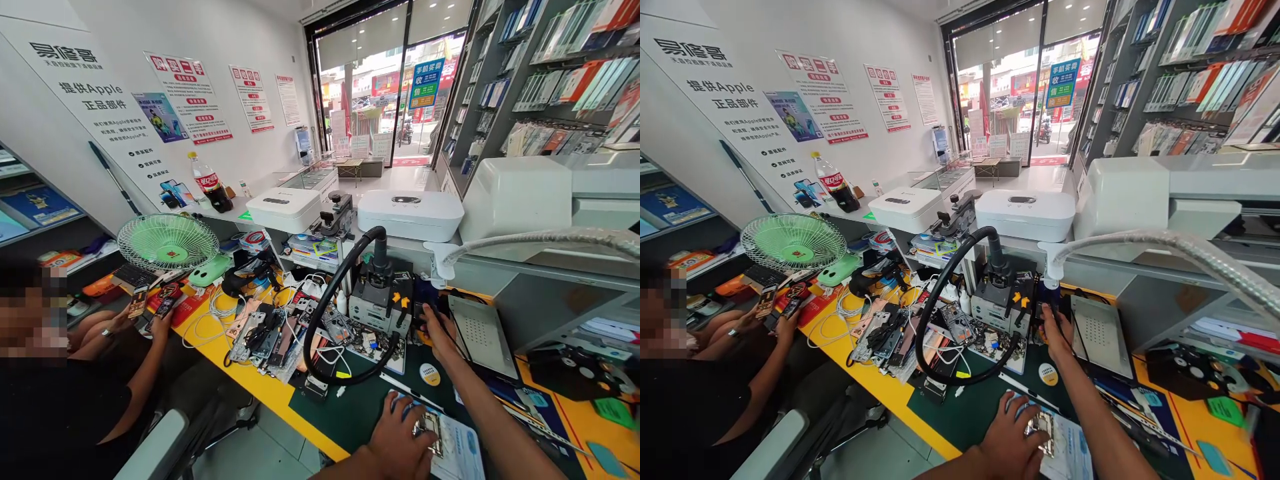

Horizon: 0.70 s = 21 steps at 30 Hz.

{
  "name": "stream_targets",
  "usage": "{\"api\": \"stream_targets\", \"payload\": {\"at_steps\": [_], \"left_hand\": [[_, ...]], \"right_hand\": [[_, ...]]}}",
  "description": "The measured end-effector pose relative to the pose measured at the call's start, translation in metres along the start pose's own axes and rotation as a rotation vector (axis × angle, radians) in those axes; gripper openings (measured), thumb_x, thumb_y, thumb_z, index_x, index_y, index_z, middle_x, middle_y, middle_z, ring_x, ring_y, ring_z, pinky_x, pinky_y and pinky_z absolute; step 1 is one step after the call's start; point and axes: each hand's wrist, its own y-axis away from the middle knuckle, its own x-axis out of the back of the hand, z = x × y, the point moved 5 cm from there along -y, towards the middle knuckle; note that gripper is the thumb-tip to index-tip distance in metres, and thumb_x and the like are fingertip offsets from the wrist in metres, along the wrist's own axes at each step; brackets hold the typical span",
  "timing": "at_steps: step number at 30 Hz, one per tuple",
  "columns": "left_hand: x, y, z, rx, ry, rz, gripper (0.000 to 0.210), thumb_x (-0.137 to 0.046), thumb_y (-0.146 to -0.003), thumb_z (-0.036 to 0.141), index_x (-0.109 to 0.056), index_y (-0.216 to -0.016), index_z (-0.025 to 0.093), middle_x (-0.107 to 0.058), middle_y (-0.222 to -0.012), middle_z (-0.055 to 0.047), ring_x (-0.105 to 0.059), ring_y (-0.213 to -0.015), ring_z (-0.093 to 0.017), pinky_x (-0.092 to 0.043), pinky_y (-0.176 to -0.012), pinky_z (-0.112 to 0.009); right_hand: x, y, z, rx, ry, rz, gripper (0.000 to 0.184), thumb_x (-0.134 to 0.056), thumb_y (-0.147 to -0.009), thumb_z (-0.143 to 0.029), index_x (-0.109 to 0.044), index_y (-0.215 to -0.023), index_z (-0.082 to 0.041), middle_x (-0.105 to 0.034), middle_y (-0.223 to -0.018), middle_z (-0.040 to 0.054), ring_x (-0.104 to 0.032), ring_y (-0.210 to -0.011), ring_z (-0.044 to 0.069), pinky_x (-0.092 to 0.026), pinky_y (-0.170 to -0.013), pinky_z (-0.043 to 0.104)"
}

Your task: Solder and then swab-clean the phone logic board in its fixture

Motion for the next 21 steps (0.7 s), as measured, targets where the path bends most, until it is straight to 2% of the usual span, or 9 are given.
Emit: {"api": "stream_targets", "payload": {"at_steps": [5,10,13,15,17,19,21], "left_hand": [[0.003,0.001,0.001,0.023,0.036,-0.02,0.042,-0.05,-0.091,0.047,-0.057,-0.13,0.032,-0.047,-0.151,-0.005,-0.046,-0.132,-0.03,-0.037,-0.111,-0.056],[-0.007,0.005,-0.001,0.068,0.04,0.025,0.038,-0.055,-0.089,0.047,-0.061,-0.125,0.035,-0.051,-0.147,-0.002,-0.047,-0.131,-0.028,-0.037,-0.112,-0.053],[-0.017,0.007,-0.004,0.063,-0.007,0.176,0.036,-0.059,-0.085,0.051,-0.064,-0.118,0.038,-0.059,-0.139,0.002,-0.054,-0.124,-0.025,-0.04,-0.109,-0.048],[-0.025,0.007,-0.005,0.051,-0.044,0.332,0.033,-0.06,-0.082,0.053,-0.068,-0.11,0.036,-0.067,-0.125,0.0,-0.06,-0.115,-0.025,-0.045,-0.103,-0.047],[-0.032,0.005,-0.007,0.04,-0.055,0.439,0.029,-0.058,-0.083,0.051,-0.071,-0.101,0.032,-0.073,-0.105,-0.004,-0.065,-0.102,-0.026,-0.049,-0.093,-0.046],[-0.036,0.001,-0.01,0.037,-0.057,0.49,0.021,-0.06,-0.084,0.043,-0.071,-0.095,0.029,-0.075,-0.092,-0.004,-0.068,-0.092,-0.025,-0.051,-0.086,-0.043],[-0.036,-0.004,-0.012,0.053,-0.055,0.47,0.012,-0.066,-0.082,0.03,-0.071,-0.093,0.03,-0.076,-0.094,-0.001,-0.07,-0.091,-0.021,-0.053,-0.086,-0.039]], "right_hand": [[-0.014,0.036,0.015,-0.261,-0.233,-0.13,0.036,-0.077,-0.063,-0.037,-0.059,-0.087,-0.018,-0.064,-0.07,0.0003,-0.043,-0.043,0.005,-0.026,-0.033,0.013],[-0.016,0.079,0.02,-0.465,-0.4,-0.247,0.036,-0.079,-0.064,-0.032,-0.056,-0.088,-0.018,-0.061,-0.07,-0.0026,-0.037,-0.039,0.001,-0.02,-0.032,0.011],[-0.005,0.104,0.02,-0.541,-0.456,-0.253,0.037,-0.079,-0.066,-0.031,-0.057,-0.091,-0.017,-0.061,-0.071,-0.0027,-0.036,-0.038,0.0,-0.02,-0.032,0.011],[0.006,0.125,0.022,-0.578,-0.482,-0.274,0.041,-0.082,-0.065,-0.033,-0.06,-0.094,-0.015,-0.063,-0.073,-0.0013,-0.037,-0.039,0.0,-0.02,-0.032,0.011],[0.019,0.147,0.029,-0.611,-0.494,-0.299,0.045,-0.085,-0.062,-0.035,-0.063,-0.097,-0.014,-0.063,-0.074,0.0006,-0.038,-0.039,0.001,-0.019,-0.032,0.012],[0.027,0.166,0.037,-0.663,-0.498,-0.387,0.044,-0.086,-0.063,-0.038,-0.066,-0.096,-0.017,-0.064,-0.074,0.0009,-0.04,-0.04,0.001,-0.021,-0.032,0.011],[0.034,0.173,0.042,-0.656,-0.41,-0.433,0.03,-0.084,-0.066,-0.037,-0.067,-0.084,-0.019,-0.062,-0.066,0.0013,-0.045,-0.04,0.003,-0.026,-0.035,0.01]]}}
